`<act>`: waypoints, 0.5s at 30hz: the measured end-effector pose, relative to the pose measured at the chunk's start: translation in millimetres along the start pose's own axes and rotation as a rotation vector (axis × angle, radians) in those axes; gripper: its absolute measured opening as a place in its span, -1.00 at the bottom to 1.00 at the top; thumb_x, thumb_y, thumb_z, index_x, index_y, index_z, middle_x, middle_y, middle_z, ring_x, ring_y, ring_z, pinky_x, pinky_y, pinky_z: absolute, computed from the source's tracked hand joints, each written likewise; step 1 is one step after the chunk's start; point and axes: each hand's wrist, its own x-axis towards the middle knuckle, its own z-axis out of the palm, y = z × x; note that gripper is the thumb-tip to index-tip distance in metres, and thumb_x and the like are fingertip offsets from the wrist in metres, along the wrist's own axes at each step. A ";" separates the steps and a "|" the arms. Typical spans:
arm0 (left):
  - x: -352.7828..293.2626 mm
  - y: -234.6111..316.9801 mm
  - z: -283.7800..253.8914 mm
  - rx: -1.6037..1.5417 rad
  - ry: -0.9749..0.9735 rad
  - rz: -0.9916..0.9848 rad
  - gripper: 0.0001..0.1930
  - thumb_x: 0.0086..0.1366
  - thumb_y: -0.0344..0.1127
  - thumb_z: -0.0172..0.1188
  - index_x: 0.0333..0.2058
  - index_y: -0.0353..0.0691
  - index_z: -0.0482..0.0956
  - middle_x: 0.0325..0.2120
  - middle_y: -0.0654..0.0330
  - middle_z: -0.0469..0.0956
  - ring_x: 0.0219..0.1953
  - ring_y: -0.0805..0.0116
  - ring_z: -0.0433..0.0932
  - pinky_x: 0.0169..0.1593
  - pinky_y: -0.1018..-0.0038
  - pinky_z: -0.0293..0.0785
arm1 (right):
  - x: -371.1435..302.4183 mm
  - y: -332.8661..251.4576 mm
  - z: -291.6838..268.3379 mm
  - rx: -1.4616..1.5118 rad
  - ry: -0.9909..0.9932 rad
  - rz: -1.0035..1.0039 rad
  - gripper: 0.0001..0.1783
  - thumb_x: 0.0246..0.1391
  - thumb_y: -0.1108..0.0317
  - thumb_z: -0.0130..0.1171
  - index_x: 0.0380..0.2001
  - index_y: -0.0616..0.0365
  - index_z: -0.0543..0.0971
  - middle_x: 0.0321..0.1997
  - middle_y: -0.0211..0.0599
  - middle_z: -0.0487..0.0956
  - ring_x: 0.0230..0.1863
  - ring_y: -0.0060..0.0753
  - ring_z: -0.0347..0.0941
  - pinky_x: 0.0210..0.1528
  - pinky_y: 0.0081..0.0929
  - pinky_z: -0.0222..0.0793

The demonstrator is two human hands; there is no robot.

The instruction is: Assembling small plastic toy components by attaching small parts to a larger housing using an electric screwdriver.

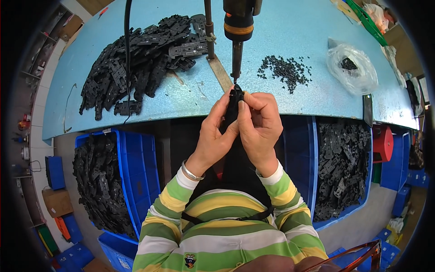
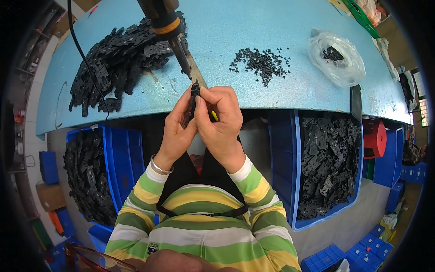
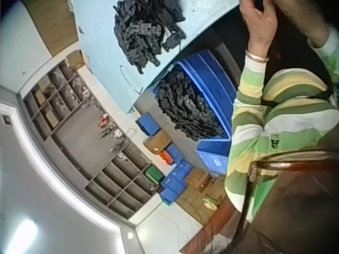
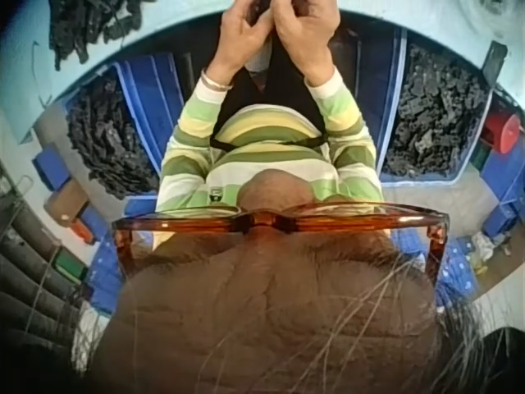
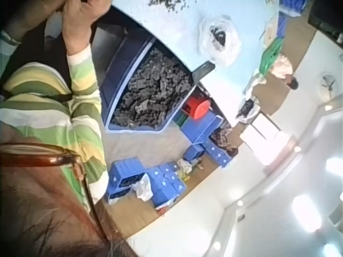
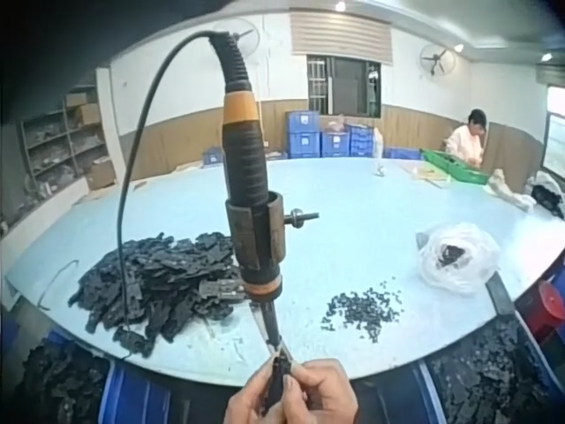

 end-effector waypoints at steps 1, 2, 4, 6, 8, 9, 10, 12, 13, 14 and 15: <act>3.3 1.2 0.1 -0.029 -0.007 0.003 -0.33 0.34 -0.52 0.18 0.38 -0.34 0.12 0.20 0.07 0.38 0.24 0.33 0.38 0.29 0.40 0.28 | 3.5 0.7 1.6 -0.017 0.005 -0.020 -0.80 0.08 0.64 0.24 -0.19 0.30 0.57 -0.22 -0.27 0.47 -0.38 -0.64 0.43 -0.41 -0.66 0.42; 6.6 2.3 0.2 -0.059 -0.013 0.005 -0.33 0.36 -0.50 0.16 0.39 -0.34 0.10 0.22 0.07 0.37 0.24 0.34 0.37 0.29 0.40 0.28 | 6.7 1.2 3.1 -0.035 0.010 -0.040 -0.80 0.08 0.65 0.24 -0.19 0.30 0.57 -0.23 -0.27 0.48 -0.38 -0.63 0.43 -0.41 -0.66 0.41; 10.9 2.4 -1.1 -0.089 -0.019 0.006 -0.33 0.38 -0.49 0.15 0.39 -0.33 0.08 0.23 0.07 0.36 0.24 0.35 0.37 0.29 0.41 0.28 | 10.0 2.8 5.0 -0.053 0.015 -0.058 -0.79 0.07 0.65 0.25 -0.20 0.30 0.58 -0.24 -0.26 0.48 -0.39 -0.62 0.43 -0.42 -0.67 0.40; 14.5 1.6 -2.6 -0.103 -0.034 0.016 -0.33 0.39 -0.48 0.14 0.40 -0.33 0.06 0.24 0.08 0.35 0.23 0.37 0.38 0.29 0.42 0.29 | 12.3 4.4 6.3 -0.059 0.018 -0.064 -0.79 0.06 0.65 0.25 -0.20 0.29 0.58 -0.23 -0.26 0.49 -0.40 -0.62 0.43 -0.42 -0.66 0.40; 16.2 0.5 -3.4 -0.111 -0.041 0.023 -0.33 0.40 -0.47 0.13 0.40 -0.33 0.05 0.24 0.09 0.35 0.23 0.38 0.38 0.28 0.42 0.30 | 13.9 5.8 7.2 -0.062 0.018 -0.069 -0.79 0.06 0.65 0.25 -0.20 0.29 0.58 -0.23 -0.26 0.49 -0.40 -0.62 0.43 -0.42 -0.66 0.40; 16.5 -0.9 -3.7 -0.112 -0.041 0.028 -0.33 0.40 -0.47 0.13 0.40 -0.32 0.05 0.24 0.09 0.35 0.22 0.38 0.38 0.28 0.42 0.30 | 14.3 6.4 7.6 -0.065 0.016 -0.086 -0.79 0.06 0.65 0.26 -0.20 0.29 0.58 -0.23 -0.26 0.49 -0.40 -0.62 0.43 -0.42 -0.67 0.39; 16.8 -2.2 -3.8 -0.113 -0.041 0.033 -0.32 0.40 -0.47 0.13 0.40 -0.32 0.04 0.24 0.09 0.35 0.22 0.38 0.39 0.28 0.43 0.31 | 14.8 6.9 7.8 -0.068 0.015 -0.103 -0.79 0.06 0.65 0.26 -0.20 0.29 0.58 -0.24 -0.27 0.49 -0.40 -0.62 0.43 -0.42 -0.67 0.39; 16.9 -3.7 -4.0 -0.113 -0.041 0.037 -0.32 0.40 -0.47 0.13 0.41 -0.32 0.04 0.24 0.10 0.35 0.21 0.38 0.39 0.27 0.43 0.31 | 14.8 7.8 8.4 -0.070 0.014 -0.119 -0.79 0.06 0.64 0.26 -0.20 0.29 0.58 -0.24 -0.27 0.49 -0.40 -0.62 0.43 -0.42 -0.67 0.38; 17.0 -4.2 -3.7 -0.114 -0.040 0.045 -0.32 0.40 -0.46 0.13 0.41 -0.32 0.04 0.24 0.10 0.35 0.20 0.39 0.40 0.27 0.43 0.31 | 14.9 8.1 8.4 -0.069 0.016 -0.121 -0.79 0.06 0.64 0.27 -0.20 0.29 0.58 -0.24 -0.27 0.49 -0.40 -0.62 0.43 -0.42 -0.67 0.38; 17.2 -4.7 -3.4 -0.115 -0.039 0.054 -0.32 0.40 -0.46 0.13 0.41 -0.32 0.04 0.24 0.10 0.35 0.20 0.39 0.40 0.26 0.43 0.32 | 15.0 8.4 8.4 -0.067 0.017 -0.123 -0.79 0.06 0.64 0.27 -0.20 0.29 0.58 -0.24 -0.27 0.49 -0.40 -0.62 0.43 -0.42 -0.67 0.38; 17.3 -5.0 -3.3 -0.116 -0.038 0.062 -0.32 0.40 -0.46 0.13 0.41 -0.31 0.04 0.24 0.10 0.36 0.20 0.39 0.40 0.26 0.43 0.32 | 15.2 8.6 8.4 -0.065 0.019 -0.126 -0.79 0.06 0.64 0.27 -0.20 0.29 0.59 -0.24 -0.27 0.49 -0.40 -0.62 0.43 -0.42 -0.67 0.38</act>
